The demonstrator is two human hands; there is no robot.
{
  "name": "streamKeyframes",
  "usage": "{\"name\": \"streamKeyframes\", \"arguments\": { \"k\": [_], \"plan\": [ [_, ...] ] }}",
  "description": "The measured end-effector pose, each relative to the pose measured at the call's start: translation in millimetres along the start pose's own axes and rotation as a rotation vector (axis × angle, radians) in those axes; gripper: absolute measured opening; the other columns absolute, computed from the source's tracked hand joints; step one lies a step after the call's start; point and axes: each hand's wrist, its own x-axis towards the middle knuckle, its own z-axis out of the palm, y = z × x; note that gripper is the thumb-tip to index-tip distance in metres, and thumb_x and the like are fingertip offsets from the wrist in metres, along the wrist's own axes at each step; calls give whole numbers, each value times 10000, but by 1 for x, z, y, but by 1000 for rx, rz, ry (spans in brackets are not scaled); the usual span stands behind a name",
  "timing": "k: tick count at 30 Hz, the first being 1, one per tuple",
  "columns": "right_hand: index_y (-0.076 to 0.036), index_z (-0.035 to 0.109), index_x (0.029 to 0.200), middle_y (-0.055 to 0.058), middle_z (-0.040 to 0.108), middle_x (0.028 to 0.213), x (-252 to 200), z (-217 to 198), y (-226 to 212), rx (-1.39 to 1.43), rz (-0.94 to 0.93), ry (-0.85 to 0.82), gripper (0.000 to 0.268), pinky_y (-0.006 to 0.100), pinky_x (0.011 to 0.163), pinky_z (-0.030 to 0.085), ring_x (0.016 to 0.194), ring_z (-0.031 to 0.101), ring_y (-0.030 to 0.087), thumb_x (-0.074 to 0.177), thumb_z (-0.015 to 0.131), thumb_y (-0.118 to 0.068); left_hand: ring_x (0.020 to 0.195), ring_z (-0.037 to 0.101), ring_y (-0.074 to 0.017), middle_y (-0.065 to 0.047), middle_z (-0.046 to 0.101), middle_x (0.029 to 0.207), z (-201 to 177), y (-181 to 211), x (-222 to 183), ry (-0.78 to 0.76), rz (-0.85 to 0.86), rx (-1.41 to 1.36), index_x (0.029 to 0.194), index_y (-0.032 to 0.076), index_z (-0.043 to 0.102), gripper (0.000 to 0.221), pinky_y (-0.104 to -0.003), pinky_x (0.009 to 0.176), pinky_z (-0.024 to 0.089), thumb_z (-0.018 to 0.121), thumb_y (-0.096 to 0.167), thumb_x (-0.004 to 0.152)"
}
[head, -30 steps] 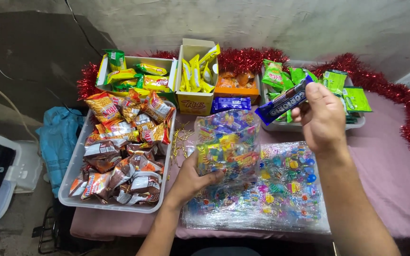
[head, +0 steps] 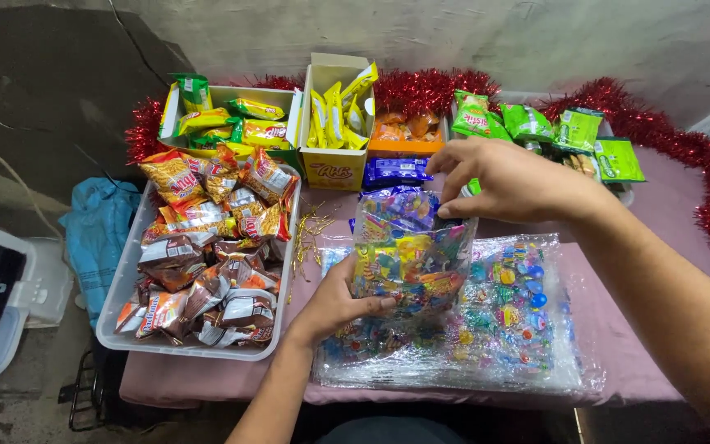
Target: Packing various small snack packets into a clear plastic bag to create a variety pack.
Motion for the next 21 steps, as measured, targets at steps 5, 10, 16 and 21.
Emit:
{"name": "streamKeyframes", "arguments": {
  "k": [5, 10, 16, 21],
  "plan": [
    [-65, 885, 846, 231, 696, 1293, 3, 1, 0, 171, 86, -64, 160, 586, 1038, 506, 1238, 644, 463, 820, 769, -172, 965, 690, -226, -118, 732, 1004, -1, 1, 0, 9, 14, -13, 1169, 72, 652, 520, -406, 839, 602, 907, 165, 726],
    [-95, 900, 856, 224, 710, 1294, 9, 3, 7, 188, 157, -87, 160, 586, 1024, 520, 1223, 656, 472, 828, 773, -187, 967, 690, -233, -120, 726, 1007, 11, 14, -1, 2, 17, -32, 1165, 78, 645, 517, -411, 861, 594, 901, 182, 728],
    [-190, 897, 907, 118, 816, 1077, 12, 27, 21, -21, 207, -334, 190, 494, 958, 581, 1063, 740, 393, 834, 726, -232, 957, 696, -234, -114, 733, 993, 14, 15, 2, -23, 35, 4, 1148, 86, 655, 481, -410, 851, 595, 895, 150, 737],
    [-122, 903, 950, 212, 754, 1231, -2, 8, 6, 58, 238, -320, 368, 561, 1112, 468, 1294, 598, 467, 951, 601, -333, 1002, 679, -203, -123, 736, 1073, 7, 6, 3, 12, 81, -20, 1270, 65, 619, 559, -407, 881, 600, 864, 96, 769]
  ]
}}
